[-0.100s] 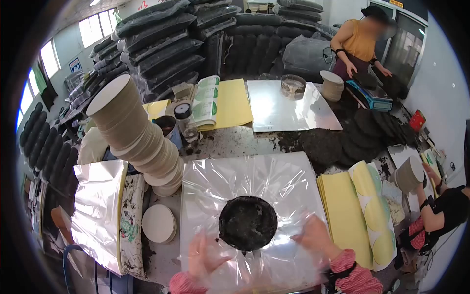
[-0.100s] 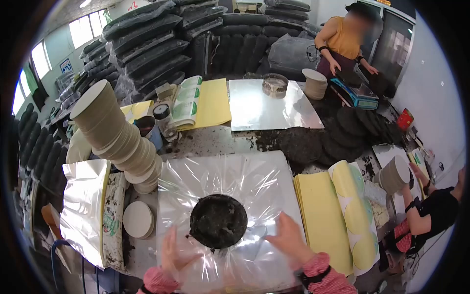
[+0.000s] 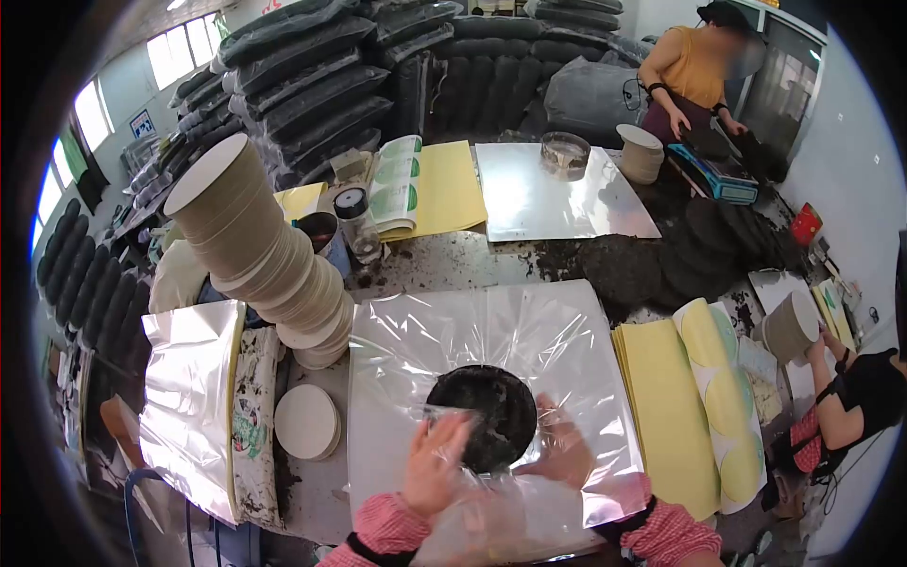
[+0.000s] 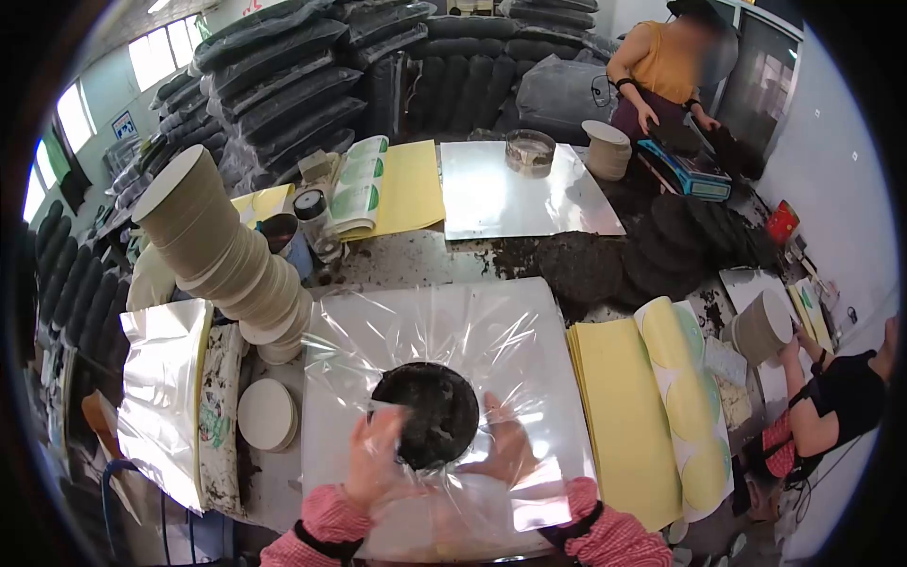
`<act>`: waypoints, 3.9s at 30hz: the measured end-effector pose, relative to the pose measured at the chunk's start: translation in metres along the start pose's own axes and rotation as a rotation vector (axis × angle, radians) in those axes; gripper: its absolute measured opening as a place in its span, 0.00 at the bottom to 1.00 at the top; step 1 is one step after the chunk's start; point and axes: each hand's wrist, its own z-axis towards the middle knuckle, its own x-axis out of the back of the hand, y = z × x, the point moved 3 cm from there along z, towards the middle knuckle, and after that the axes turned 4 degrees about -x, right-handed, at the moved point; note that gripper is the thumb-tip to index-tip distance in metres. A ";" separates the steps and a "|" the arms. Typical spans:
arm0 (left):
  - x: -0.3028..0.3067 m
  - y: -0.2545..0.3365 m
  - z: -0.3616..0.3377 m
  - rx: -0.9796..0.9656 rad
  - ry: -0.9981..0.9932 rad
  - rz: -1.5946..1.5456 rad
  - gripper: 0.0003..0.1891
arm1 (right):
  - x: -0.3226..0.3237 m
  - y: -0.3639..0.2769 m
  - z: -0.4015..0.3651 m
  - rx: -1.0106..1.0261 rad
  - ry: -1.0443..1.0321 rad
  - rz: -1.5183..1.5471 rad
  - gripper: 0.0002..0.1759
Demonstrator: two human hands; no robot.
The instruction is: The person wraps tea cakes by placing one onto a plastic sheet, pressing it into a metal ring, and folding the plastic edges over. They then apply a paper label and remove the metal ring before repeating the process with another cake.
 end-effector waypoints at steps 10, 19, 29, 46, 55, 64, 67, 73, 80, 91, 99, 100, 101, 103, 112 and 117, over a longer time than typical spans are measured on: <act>-0.034 0.003 0.020 0.271 0.106 0.026 0.27 | -0.014 -0.133 0.044 0.222 0.211 0.062 0.39; -0.005 0.007 0.045 0.137 0.270 -0.436 0.31 | -0.039 -0.106 0.035 0.376 -0.019 -0.217 0.19; -0.030 0.001 0.044 0.415 0.531 -1.273 0.28 | 0.006 -0.100 0.103 0.508 0.011 0.428 0.25; -0.024 0.016 0.040 0.035 -0.135 -0.187 0.40 | -0.015 -0.094 0.026 0.238 -0.046 -0.538 0.21; -0.037 0.021 0.044 -0.013 -0.235 0.127 0.44 | 0.305 0.016 -0.040 -0.145 0.779 -0.960 0.22; -0.041 0.021 0.042 -0.021 -0.265 0.130 0.44 | 0.264 -0.024 -0.076 -0.629 0.193 -0.529 0.25; -0.040 0.021 0.046 -0.020 -0.251 0.125 0.45 | 0.249 -0.037 -0.077 -0.417 0.590 -0.618 0.19; -0.036 0.025 0.044 0.000 -0.319 0.129 0.46 | 0.136 0.012 -0.157 -0.223 0.392 -0.697 0.17; -0.037 0.025 0.042 -0.002 -0.346 0.117 0.48 | 0.242 0.048 -0.275 -0.195 0.924 -1.272 0.12; -0.034 0.028 0.047 0.024 -0.319 0.112 0.45 | 0.444 0.021 -0.350 0.078 1.599 -0.157 0.14; -0.034 0.025 0.041 0.023 -0.225 0.183 0.40 | 0.166 -0.002 -0.055 0.005 0.436 -0.239 0.33; -0.034 0.025 0.042 0.046 -0.204 0.199 0.40 | 0.101 -0.057 -0.040 -0.015 0.137 -0.497 0.42; -0.035 0.025 0.042 0.005 -0.218 0.209 0.39 | 0.059 -0.067 -0.027 0.291 0.042 -0.563 0.46; -0.049 0.012 0.028 -0.057 -0.202 0.062 0.33 | 0.025 -0.095 -0.007 0.459 -0.102 -0.535 0.50; -0.049 0.011 0.028 -0.016 -0.135 -0.366 0.34 | 0.001 -0.115 0.035 0.315 -0.170 -0.244 0.50; -0.012 -0.014 0.020 0.275 0.097 -1.261 0.35 | -0.033 -0.100 0.046 0.364 -0.215 -0.359 0.47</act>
